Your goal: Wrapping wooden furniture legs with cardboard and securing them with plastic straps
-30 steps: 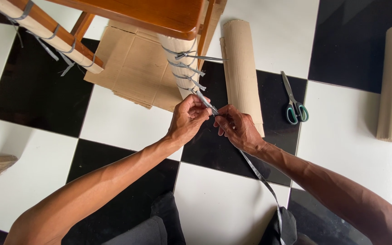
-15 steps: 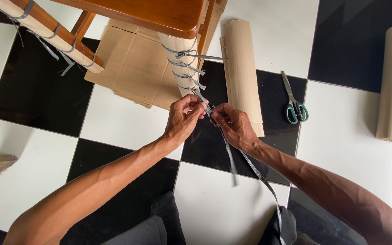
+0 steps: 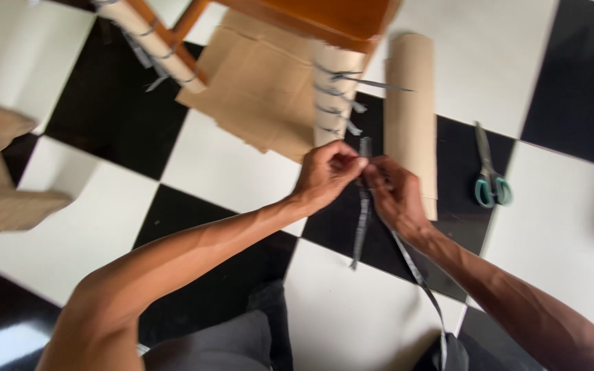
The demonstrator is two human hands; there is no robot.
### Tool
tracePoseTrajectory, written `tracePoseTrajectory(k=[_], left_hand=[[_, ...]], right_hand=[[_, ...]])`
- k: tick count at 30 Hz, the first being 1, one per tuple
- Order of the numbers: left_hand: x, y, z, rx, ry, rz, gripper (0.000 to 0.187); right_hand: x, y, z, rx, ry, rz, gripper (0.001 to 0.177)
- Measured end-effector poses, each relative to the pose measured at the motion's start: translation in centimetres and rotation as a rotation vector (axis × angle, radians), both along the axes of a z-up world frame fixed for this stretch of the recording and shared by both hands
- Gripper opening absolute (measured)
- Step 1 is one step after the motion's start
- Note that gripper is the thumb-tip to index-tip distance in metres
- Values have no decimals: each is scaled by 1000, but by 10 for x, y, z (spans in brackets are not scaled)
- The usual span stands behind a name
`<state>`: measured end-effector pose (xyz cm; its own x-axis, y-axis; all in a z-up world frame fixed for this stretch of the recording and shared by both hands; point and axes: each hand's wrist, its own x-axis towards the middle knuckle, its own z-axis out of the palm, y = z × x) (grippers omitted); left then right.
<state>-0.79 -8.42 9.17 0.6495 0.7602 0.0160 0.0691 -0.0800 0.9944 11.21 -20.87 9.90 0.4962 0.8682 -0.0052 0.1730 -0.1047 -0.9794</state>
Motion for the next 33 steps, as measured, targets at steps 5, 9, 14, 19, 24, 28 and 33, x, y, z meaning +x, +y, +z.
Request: tracePoseTrajectory(k=[5, 9, 14, 19, 24, 28, 33], left_hand=[[0, -1, -13, -59, -39, 34, 18], [-2, 5, -14, -34, -34, 55, 20], [-11, 1, 24, -31, -10, 7, 16], [-12, 15, 1, 92, -53, -109, 18], [-11, 15, -2, 96, -126, -102, 16], [-8, 14, -5, 134, -129, -66, 15], [-8, 14, -6, 130, -234, -100, 21]], right_hand=[[3, 2, -18, -93, -70, -65, 16], [1, 8, -2, -33, -250, -47, 11], [-2, 12, -10, 33, -312, -59, 9], [-9, 14, 6, -19, -327, 18, 14], [-6, 16, 1, -8, -246, 52, 14], [-3, 16, -2, -25, -71, 90, 17], [-1, 15, -5, -16, -130, 80, 23]])
